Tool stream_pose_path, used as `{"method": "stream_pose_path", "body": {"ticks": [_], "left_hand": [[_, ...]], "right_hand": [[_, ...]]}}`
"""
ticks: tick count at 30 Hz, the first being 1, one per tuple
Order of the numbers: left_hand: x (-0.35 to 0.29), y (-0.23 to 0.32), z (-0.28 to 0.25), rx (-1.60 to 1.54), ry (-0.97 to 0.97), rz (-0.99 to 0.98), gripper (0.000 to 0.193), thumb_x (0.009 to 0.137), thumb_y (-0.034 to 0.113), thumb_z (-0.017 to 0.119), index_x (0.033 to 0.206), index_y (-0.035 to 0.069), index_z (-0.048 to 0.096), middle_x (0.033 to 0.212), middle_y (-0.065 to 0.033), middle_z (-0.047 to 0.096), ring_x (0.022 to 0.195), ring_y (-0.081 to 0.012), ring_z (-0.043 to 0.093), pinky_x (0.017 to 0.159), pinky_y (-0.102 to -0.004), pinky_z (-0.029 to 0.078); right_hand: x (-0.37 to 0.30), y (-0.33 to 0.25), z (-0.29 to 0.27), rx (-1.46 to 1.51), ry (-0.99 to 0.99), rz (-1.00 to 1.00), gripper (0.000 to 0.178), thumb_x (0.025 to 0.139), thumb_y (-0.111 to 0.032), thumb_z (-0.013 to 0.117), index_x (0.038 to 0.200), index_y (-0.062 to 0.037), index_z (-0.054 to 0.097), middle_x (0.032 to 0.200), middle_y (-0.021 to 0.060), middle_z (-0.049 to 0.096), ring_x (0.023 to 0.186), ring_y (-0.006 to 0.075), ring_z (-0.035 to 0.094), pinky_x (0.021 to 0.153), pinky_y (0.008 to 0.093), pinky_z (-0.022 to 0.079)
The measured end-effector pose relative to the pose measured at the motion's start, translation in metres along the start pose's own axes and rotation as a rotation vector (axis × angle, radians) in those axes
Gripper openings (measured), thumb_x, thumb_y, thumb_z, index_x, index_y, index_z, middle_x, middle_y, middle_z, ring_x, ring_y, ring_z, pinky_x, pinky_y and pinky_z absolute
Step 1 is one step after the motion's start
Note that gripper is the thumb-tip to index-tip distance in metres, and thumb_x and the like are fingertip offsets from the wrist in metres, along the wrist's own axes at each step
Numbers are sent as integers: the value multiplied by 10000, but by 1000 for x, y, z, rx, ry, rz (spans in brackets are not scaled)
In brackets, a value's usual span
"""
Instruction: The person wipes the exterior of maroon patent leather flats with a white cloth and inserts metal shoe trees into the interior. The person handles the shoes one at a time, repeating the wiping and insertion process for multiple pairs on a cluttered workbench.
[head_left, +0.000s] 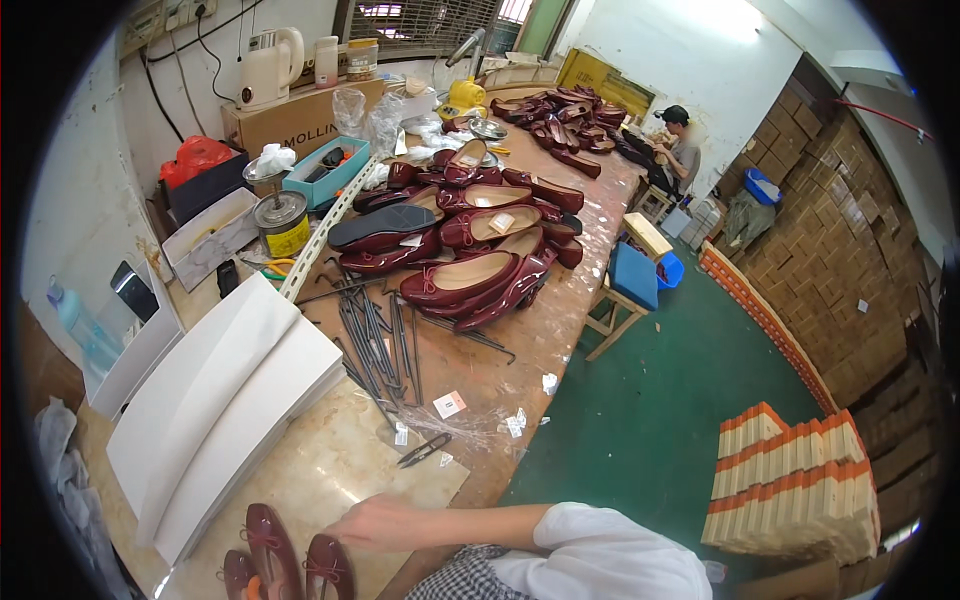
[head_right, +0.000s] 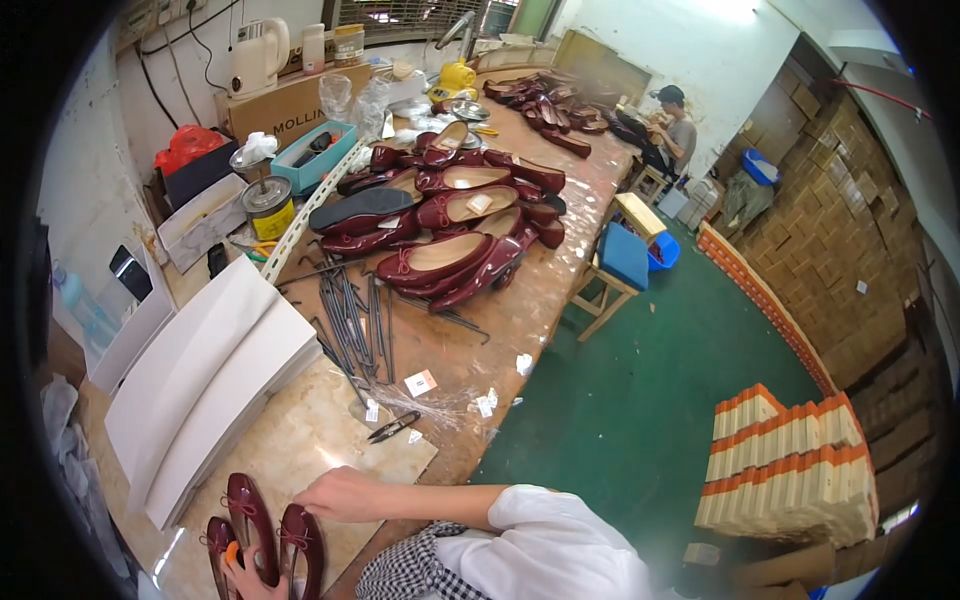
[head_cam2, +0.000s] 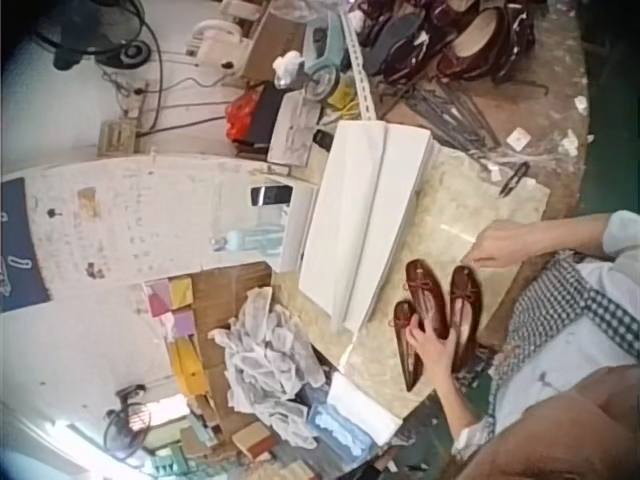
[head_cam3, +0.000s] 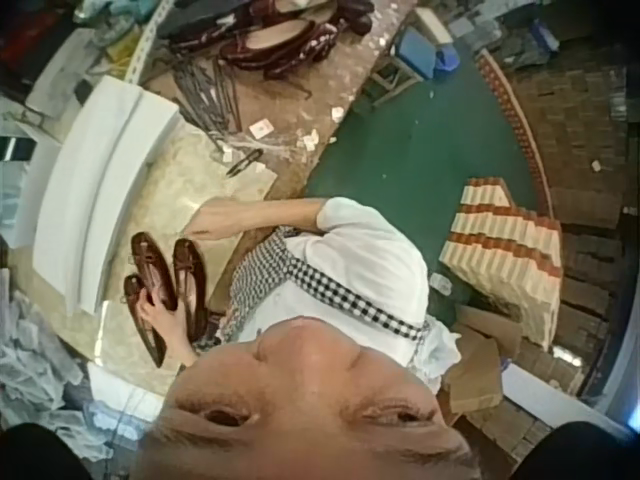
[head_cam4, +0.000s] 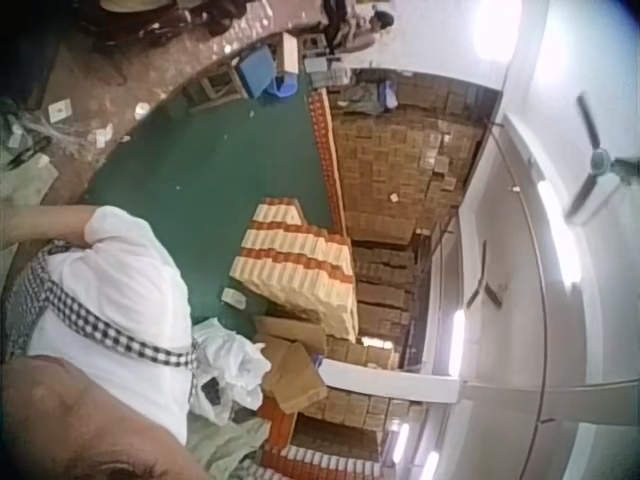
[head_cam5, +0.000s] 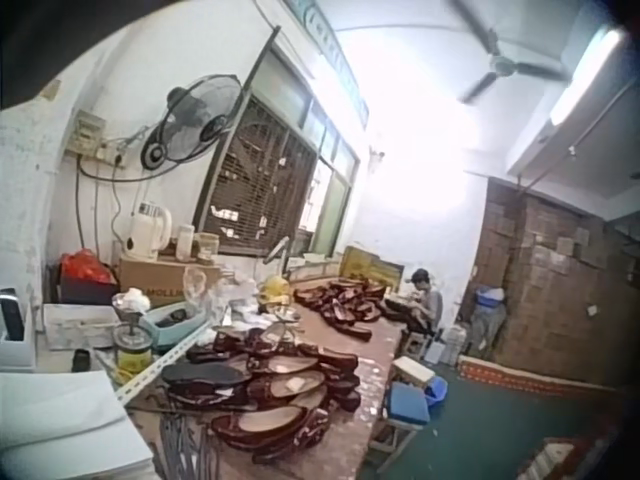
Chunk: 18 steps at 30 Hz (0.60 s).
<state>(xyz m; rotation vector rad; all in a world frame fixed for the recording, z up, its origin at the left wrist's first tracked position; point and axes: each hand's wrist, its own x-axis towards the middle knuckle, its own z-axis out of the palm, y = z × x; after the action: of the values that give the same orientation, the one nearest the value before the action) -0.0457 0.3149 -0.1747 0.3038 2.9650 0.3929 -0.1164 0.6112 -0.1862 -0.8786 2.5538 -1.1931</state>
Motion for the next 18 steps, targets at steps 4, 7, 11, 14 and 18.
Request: {"method": "stream_pose_path", "body": {"ticks": [4, 7, 11, 14, 18], "left_hand": [[-1, -8, 15, -78, 124, 55, 454, 804, 242, 739, 1181, 50, 575, 1301, -241, 457, 1202, -413, 382, 965, -543, 375], [-10, -12, -27, -34, 239, 92, 415, 829, 228, 713, 1172, 30, 590, 1275, -248, 464, 1149, -412, 424, 965, -532, 370], [4, -163, -58, 163, 673, -1, 426, 830, 165, 642, 1209, -8, 552, 1134, -210, 555, 1073, -371, 514, 932, -432, 417], [17, -339, -70, 160, 660, -332, 372, 815, 120, 598, 1149, -42, 579, 1122, -210, 591, 1100, -391, 525, 973, -397, 396], [22, -404, -93, 223, 654, -418, 348, 913, 212, 580, 1200, 18, 606, 1192, -197, 586, 1122, -335, 543, 990, -381, 391]], "right_hand": [[12, -12, -6, -79, -77, -43, 274, 886, -171, 556, 1114, -32, 618, 820, 174, 655, 756, 350, 633, 666, 448, 501], [4, 3, -9, -95, 12, -74, 276, 885, -179, 560, 1117, -41, 616, 814, 163, 655, 761, 341, 633, 672, 449, 502], [-15, 31, -23, -183, 14, 81, 278, 875, -185, 572, 1118, -57, 615, 812, 163, 656, 773, 339, 636, 674, 452, 499], [-9, 25, -28, -181, 19, 75, 255, 862, -189, 588, 1086, -80, 639, 801, 181, 658, 775, 355, 643, 665, 453, 498], [-20, 43, -69, -190, 41, -2, 275, 877, -203, 578, 1126, -103, 637, 835, 146, 673, 777, 338, 647, 673, 437, 506]]}}
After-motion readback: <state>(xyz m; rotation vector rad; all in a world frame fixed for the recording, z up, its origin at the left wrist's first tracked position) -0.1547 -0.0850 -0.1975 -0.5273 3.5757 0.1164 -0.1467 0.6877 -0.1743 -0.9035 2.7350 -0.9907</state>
